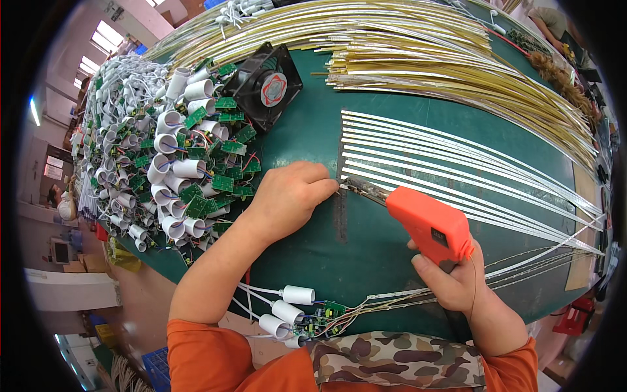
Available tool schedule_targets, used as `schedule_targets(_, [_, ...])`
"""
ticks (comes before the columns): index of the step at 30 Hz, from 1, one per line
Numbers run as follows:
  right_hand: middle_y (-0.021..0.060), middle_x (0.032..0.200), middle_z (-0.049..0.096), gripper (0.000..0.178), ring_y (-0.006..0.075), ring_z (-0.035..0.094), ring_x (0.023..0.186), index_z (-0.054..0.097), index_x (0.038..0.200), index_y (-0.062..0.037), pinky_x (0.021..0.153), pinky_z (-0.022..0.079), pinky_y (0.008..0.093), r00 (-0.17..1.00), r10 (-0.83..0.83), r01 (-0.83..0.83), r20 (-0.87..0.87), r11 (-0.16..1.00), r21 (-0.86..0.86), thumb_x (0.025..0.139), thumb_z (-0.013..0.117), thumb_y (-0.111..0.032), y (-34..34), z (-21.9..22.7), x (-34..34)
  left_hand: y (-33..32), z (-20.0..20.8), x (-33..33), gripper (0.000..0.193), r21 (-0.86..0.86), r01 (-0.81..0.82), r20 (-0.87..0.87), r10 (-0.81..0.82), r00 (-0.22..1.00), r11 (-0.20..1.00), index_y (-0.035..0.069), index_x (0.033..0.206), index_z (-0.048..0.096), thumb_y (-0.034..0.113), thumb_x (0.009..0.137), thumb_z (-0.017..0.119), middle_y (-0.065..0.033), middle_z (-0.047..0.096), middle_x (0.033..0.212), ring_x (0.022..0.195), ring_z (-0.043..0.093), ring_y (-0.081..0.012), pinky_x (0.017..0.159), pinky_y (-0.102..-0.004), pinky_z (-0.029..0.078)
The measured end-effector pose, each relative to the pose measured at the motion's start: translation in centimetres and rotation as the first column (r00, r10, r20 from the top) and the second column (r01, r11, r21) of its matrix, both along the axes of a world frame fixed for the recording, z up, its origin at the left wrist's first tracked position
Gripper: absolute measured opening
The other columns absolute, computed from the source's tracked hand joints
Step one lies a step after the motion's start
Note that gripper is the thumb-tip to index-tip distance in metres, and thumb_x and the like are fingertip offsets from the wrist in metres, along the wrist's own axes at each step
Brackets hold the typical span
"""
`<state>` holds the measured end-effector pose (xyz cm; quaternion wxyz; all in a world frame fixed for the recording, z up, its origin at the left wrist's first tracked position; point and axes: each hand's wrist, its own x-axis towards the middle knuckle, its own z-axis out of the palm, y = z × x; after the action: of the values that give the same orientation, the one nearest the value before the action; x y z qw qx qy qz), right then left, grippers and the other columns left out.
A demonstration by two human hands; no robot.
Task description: The person solders wires connected to small circuit boards onto LED light strips using a soldering gun.
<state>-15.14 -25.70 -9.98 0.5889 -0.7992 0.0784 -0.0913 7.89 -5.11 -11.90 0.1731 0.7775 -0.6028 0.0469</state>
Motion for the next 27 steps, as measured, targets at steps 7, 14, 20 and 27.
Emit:
schedule_targets(7, [0.012, 0.101, 0.069, 0.045, 0.0232, 0.068, 0.086, 0.057, 0.124, -0.0011, 0.079, 0.053, 0.0341, 1.0, -0.008, 0.008, -0.011, 1.0, 0.019, 0.084, 0.073, -0.011, 0.1, -0.18, 0.01, -0.01, -0.09, 0.18, 0.024, -0.004, -0.002, -0.002, 0.002, 1.0, 1.0, 0.01, 0.095, 0.071, 0.0, 0.073, 0.067, -0.0043, 0.068, 0.091, 0.085, 0.067, -0.0268, 0.069, -0.0384, 0.055])
schedule_targets(14, [0.0115, 0.1, 0.069, 0.043, 0.023, 0.068, 0.084, 0.058, 0.124, -0.0012, 0.077, 0.053, 0.0341, 1.0, 0.006, -0.006, -0.027, 1.0, 0.001, 0.084, 0.073, -0.012, 0.05, 0.09, 0.08, -0.19, 0.15, 0.3, 0.022, 0.001, 0.017, -0.01, -0.017, 1.0, 1.0, 0.01, 0.093, 0.071, 0.0, 0.074, 0.066, -0.0044, 0.069, 0.092, 0.086, 0.067, -0.0269, 0.07, -0.0383, 0.055])
schedule_targets(20, [0.0106, 0.099, 0.068, 0.043, 0.0223, 0.068, 0.083, 0.058, 0.123, -0.0019, 0.077, 0.053, 0.0341, 1.0, -0.012, 0.013, -0.021, 1.0, 0.025, 0.084, 0.073, -0.012, 0.15, -0.19, -0.04, -0.19, 0.09, 0.55, 0.022, 0.009, 0.029, -0.016, -0.029, 0.999, 1.0, 0.01, 0.093, 0.072, 0.0, 0.074, 0.066, -0.0044, 0.069, 0.092, 0.086, 0.068, -0.0272, 0.071, -0.0382, 0.055])
schedule_targets(27, [0.0101, 0.097, 0.068, 0.042, 0.0221, 0.067, 0.08, 0.058, 0.122, -0.0021, 0.075, 0.053, 0.0339, 1.0, -0.009, 0.009, -0.001, 1.0, -0.003, 0.084, 0.073, -0.012, 0.14, -0.11, -0.05, -0.21, -0.01, 0.63, 0.021, -0.011, 0.031, -0.043, -0.032, 0.999, 0.999, 0.01, 0.093, 0.072, 0.0, 0.075, 0.065, -0.0046, 0.069, 0.091, 0.086, 0.067, -0.0273, 0.071, -0.0383, 0.055])
